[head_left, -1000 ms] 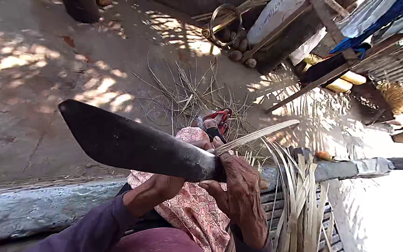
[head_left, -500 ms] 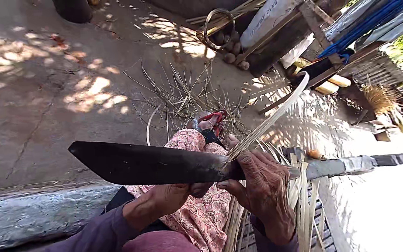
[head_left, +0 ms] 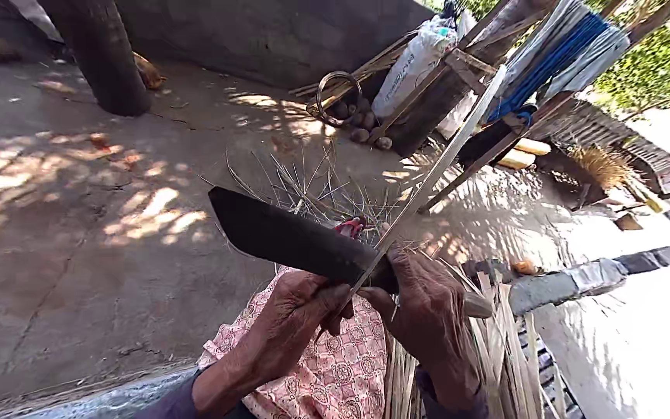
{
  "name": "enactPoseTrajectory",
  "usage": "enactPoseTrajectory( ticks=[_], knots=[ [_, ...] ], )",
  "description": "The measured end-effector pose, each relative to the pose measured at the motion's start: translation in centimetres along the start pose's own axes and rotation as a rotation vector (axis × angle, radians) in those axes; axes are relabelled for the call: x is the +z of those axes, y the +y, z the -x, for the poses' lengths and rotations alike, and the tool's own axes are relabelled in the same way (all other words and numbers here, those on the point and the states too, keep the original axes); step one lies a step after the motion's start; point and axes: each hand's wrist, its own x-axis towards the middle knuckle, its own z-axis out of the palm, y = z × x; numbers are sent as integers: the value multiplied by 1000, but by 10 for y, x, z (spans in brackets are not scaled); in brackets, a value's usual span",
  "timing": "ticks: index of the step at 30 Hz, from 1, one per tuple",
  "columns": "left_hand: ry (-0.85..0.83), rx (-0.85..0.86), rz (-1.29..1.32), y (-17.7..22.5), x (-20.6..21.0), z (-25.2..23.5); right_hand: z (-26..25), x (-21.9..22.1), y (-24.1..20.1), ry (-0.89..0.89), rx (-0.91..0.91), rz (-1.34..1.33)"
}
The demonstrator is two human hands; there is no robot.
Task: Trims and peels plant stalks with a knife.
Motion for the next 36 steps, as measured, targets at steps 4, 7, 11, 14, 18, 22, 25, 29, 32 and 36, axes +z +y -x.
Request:
enactPoseTrajectory(
  ticks=[4, 7, 11, 14, 18, 22, 25, 29, 32, 36],
  knots=[
    [106, -57, 143, 0, 0, 0, -6, 2, 4, 33, -46, 17],
    [75, -76, 117, -4, -15, 11, -8, 7, 16, 34, -31, 54],
    [35, -149, 117, -14, -49, 35, -11, 14, 41, 9, 60, 120],
    [-13, -212, 104, -15, -81, 53, -11, 19, 61, -40, 125, 150],
    [-7, -321, 67, -5, -116, 73, -6, 30, 82, -183, 233, 131],
    [3, -462, 22, 7, -156, 101, 5, 36, 116, -335, 431, 105],
    [-3, -469, 29, 10, -186, 126, 18, 37, 148, -472, 686, 79],
    [307, -383, -4, 14, -242, 153, 59, 27, 188, -508, 923, 55],
    [534, -201, -116, 31, -239, 121, 70, 33, 167, -343, 1112, -221],
    [553, 25, -336, 53, -193, 32, 78, 57, 87, -314, 1176, -889]
  ],
)
